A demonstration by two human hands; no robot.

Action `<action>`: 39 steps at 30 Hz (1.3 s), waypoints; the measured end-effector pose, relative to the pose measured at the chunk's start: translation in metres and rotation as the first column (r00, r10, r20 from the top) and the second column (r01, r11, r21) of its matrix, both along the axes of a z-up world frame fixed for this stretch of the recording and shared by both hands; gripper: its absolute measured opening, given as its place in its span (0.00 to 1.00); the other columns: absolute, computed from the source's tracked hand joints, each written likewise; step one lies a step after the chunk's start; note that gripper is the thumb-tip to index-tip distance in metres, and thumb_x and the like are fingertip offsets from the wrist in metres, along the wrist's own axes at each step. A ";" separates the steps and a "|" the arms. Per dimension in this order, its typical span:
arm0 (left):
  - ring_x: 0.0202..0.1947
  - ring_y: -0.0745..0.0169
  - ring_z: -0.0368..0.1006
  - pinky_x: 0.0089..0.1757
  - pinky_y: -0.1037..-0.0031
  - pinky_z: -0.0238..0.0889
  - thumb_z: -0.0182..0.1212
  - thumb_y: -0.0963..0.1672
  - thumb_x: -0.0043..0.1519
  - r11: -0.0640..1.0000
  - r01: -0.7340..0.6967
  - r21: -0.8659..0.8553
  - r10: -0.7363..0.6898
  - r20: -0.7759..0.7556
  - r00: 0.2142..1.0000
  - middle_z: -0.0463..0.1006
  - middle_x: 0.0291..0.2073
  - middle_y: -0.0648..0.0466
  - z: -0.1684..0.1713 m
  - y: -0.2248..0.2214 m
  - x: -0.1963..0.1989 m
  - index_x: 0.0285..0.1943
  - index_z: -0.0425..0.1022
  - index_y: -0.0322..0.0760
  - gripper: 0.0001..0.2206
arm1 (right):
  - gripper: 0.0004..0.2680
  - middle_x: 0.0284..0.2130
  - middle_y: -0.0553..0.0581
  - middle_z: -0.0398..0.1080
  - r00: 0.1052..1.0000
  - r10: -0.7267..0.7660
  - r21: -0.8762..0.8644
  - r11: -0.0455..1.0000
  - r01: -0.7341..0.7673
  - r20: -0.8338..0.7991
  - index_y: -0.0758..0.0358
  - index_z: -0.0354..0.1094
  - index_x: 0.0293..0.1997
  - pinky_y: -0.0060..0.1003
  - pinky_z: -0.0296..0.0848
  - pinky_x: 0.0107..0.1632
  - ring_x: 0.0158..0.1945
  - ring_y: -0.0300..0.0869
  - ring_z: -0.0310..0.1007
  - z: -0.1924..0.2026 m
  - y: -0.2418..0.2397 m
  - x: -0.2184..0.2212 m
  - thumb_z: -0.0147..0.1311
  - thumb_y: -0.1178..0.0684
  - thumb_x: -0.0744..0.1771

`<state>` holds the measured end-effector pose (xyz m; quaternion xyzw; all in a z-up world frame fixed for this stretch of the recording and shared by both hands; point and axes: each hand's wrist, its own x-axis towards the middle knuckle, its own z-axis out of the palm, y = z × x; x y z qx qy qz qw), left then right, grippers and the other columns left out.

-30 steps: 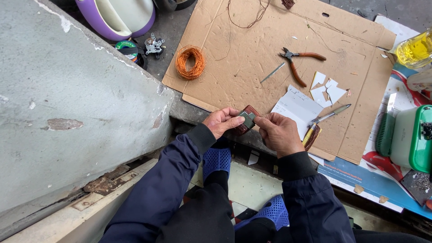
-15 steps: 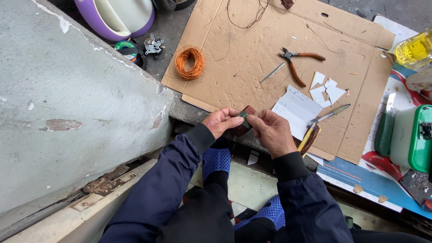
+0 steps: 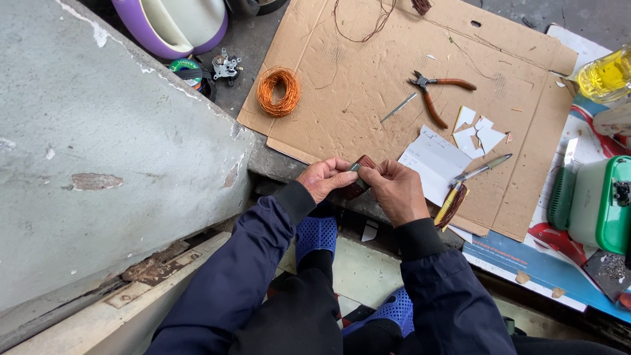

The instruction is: Cutting a plastic sheet to size and then performing maintenance on a small electronic component.

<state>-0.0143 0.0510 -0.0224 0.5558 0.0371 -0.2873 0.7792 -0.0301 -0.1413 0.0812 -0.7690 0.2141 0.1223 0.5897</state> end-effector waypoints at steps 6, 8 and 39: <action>0.42 0.71 0.83 0.49 0.75 0.80 0.78 0.47 0.66 1.000 0.008 0.005 -0.008 -0.001 1.000 0.88 0.35 0.51 -0.005 -0.001 -0.001 0.59 0.83 0.35 0.17 | 0.12 0.09 0.53 0.64 0.998 -0.048 -0.035 0.998 0.047 -0.040 0.57 0.72 0.26 0.26 0.50 0.23 0.16 0.35 0.55 -0.005 0.005 -0.002 0.72 0.49 0.66; 0.42 0.72 0.82 0.49 0.76 0.79 0.77 0.48 0.65 0.998 0.003 0.068 -0.004 0.016 1.000 0.88 0.35 0.53 -0.001 -0.002 -0.002 0.60 0.84 0.37 0.18 | 0.12 0.09 0.52 0.66 0.998 -0.040 -0.070 0.997 0.037 -0.051 0.56 0.72 0.26 0.26 0.51 0.23 0.16 0.35 0.55 -0.006 0.006 -0.002 0.72 0.48 0.66; 0.77 0.51 0.66 0.73 0.54 0.58 0.79 0.52 0.56 0.799 -0.114 0.591 -0.270 0.521 0.810 0.86 0.55 0.53 0.017 -0.030 -0.012 0.56 0.73 0.54 0.23 | 0.13 0.18 0.67 0.75 0.935 -0.211 0.139 0.956 0.258 -0.285 0.61 0.68 0.31 0.25 0.53 0.14 0.11 0.39 0.65 -0.006 -0.017 -0.027 0.69 0.45 0.66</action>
